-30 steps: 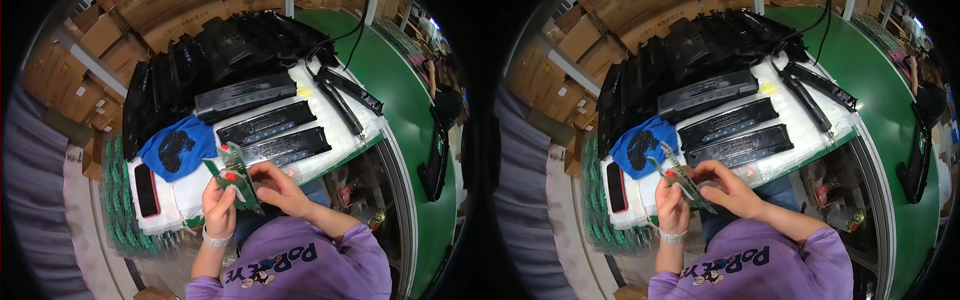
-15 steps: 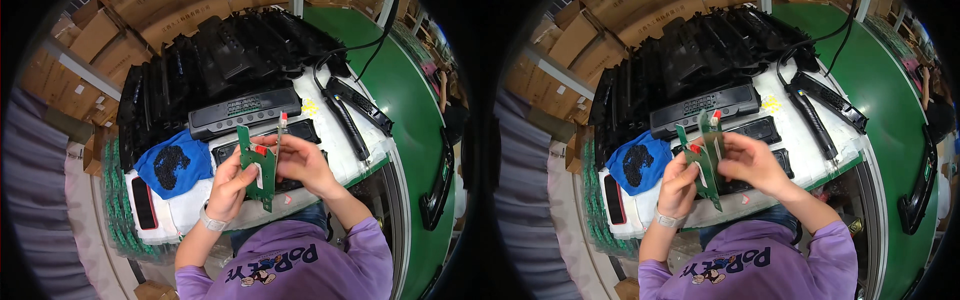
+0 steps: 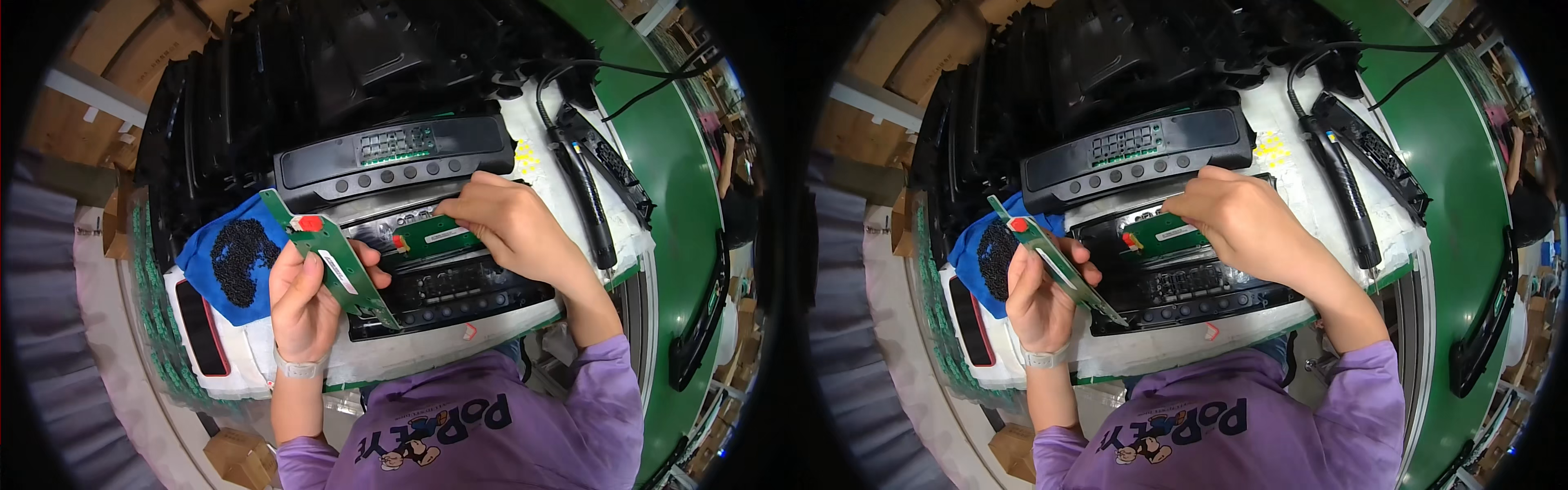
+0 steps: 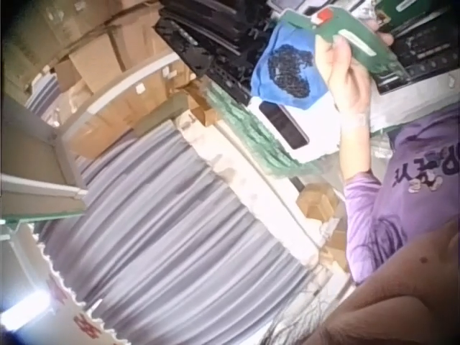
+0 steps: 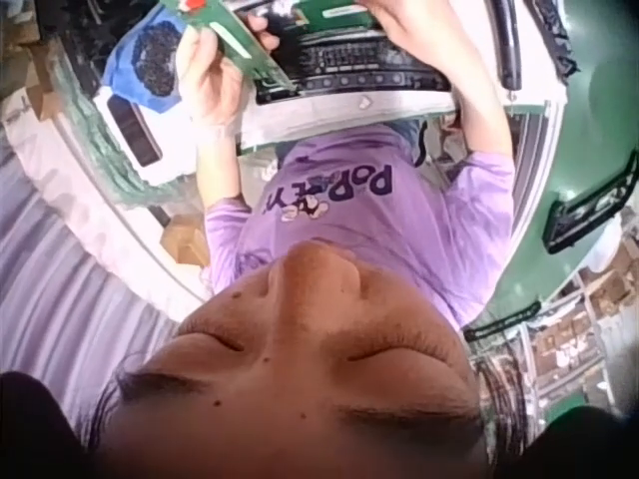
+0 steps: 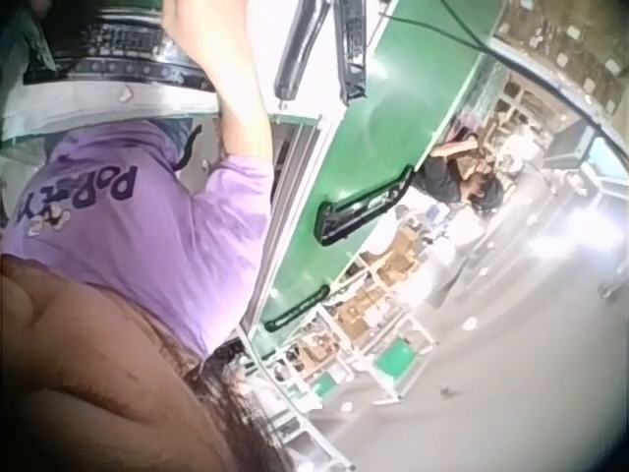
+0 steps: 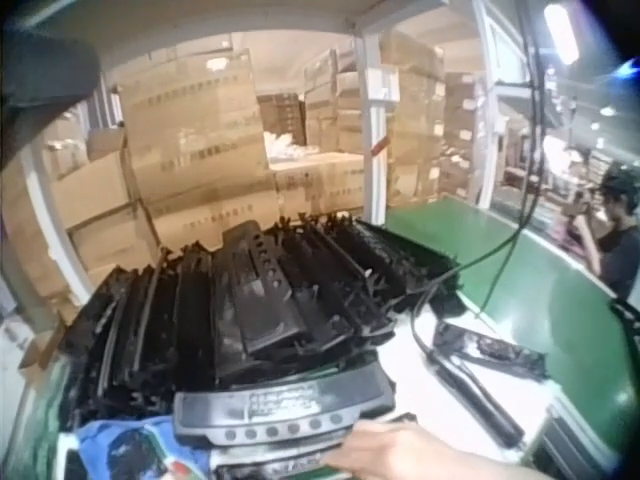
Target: Assembling electronic components and circuit boards into plastic housings using an electric screwdriver.
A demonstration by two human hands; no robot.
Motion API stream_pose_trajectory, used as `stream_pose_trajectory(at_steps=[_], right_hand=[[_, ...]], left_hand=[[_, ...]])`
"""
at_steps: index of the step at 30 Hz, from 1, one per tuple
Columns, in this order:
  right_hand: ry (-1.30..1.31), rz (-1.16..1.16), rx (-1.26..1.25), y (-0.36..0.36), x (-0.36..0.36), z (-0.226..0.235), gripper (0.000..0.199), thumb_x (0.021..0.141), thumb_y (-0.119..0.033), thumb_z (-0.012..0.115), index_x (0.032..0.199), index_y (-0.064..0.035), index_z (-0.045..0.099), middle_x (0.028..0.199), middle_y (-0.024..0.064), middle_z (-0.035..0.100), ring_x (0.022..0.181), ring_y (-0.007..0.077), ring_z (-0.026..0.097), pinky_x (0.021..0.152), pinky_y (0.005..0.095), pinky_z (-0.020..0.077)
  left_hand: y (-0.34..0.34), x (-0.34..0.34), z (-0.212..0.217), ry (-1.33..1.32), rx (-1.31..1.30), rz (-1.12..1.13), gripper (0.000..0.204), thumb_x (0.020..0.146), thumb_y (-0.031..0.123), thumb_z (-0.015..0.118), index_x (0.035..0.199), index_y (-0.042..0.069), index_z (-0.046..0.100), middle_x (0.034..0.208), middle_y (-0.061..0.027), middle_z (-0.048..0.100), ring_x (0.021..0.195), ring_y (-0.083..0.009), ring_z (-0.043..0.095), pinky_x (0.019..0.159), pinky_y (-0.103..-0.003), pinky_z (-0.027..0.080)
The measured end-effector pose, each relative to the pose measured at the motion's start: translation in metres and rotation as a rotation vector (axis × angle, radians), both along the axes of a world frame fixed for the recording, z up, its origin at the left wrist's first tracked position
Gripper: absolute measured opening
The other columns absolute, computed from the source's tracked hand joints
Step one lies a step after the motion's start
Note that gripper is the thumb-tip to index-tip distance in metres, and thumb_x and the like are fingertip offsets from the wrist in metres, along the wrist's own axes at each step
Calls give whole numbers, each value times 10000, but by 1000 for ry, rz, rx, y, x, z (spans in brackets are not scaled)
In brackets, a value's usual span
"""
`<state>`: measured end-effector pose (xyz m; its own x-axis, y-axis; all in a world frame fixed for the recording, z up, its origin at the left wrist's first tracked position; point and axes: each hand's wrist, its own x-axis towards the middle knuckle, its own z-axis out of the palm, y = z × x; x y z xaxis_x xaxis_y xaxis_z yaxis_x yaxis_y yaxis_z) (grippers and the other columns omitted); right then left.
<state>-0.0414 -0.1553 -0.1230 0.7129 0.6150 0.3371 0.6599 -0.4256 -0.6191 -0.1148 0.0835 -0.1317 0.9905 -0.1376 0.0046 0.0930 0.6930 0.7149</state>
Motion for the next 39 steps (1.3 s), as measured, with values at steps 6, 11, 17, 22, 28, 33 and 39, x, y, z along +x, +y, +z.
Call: stream_pose_trajectory(at_steps=[6, 11, 17, 22, 28, 33, 39], right_hand=[[37, 4, -35, 1, 3, -5, 214, 683, 23, 592, 895, 14, 617, 736, 105, 559, 748, 275, 540, 629, 365, 456], [-1, -20, -19, 4, 1, -8, 253, 648, 54, 590, 897, 7, 605, 729, 96, 537, 752, 272, 539, 617, 362, 455], [29, -16, 15, 3, 0, -14, 252, 642, 74, 578, 883, 3, 600, 729, 91, 533, 757, 270, 531, 605, 360, 451], [30, -47, 34, 2, -3, -16, 252, 643, 75, 583, 882, -1, 602, 721, 86, 525, 743, 265, 521, 595, 359, 448], [-19, -58, -56, 3, -7, -15, 266, 624, 20, 658, 884, -26, 623, 757, 69, 507, 740, 240, 518, 596, 337, 448], [-149, -130, -130, 5, -7, -21, 250, 609, -35, 699, 847, -59, 628, 839, 57, 482, 770, 213, 524, 602, 324, 468], [-101, -152, -130, -1, -5, -15, 230, 574, -36, 721, 788, -58, 639, 834, 47, 484, 780, 216, 521, 611, 323, 463]], left_hand=[[-1, 0, -4, 74, 39, 44, 293, 905, 210, 461, 1078, -26, 451, 935, -246, 571, 792, -354, 619, 727, -447, 530], [-7, 0, -3, 85, 83, 72, 284, 897, 220, 471, 1034, -28, 477, 917, -242, 570, 776, -339, 612, 707, -459, 525], [-6, 0, -6, 74, 59, 59, 284, 896, 221, 476, 1039, -24, 477, 908, -244, 569, 762, -347, 612, 700, -451, 522], [-8, 0, -7, 90, 55, 73, 292, 898, 226, 477, 1049, -24, 475, 914, -246, 568, 760, -349, 612, 704, -448, 522], [-8, 0, -9, 102, 80, 89, 293, 902, 224, 468, 1061, -22, 471, 926, -242, 568, 771, -347, 611, 708, -443, 521], [-9, 2, -9, 114, 85, 96, 287, 907, 229, 455, 1046, -22, 476, 927, -237, 570, 783, -342, 609, 715, -438, 514], [-9, 5, -11, 124, 116, 75, 276, 909, 210, 444, 1054, -23, 471, 945, -222, 573, 806, -336, 608, 730, -434, 511]])
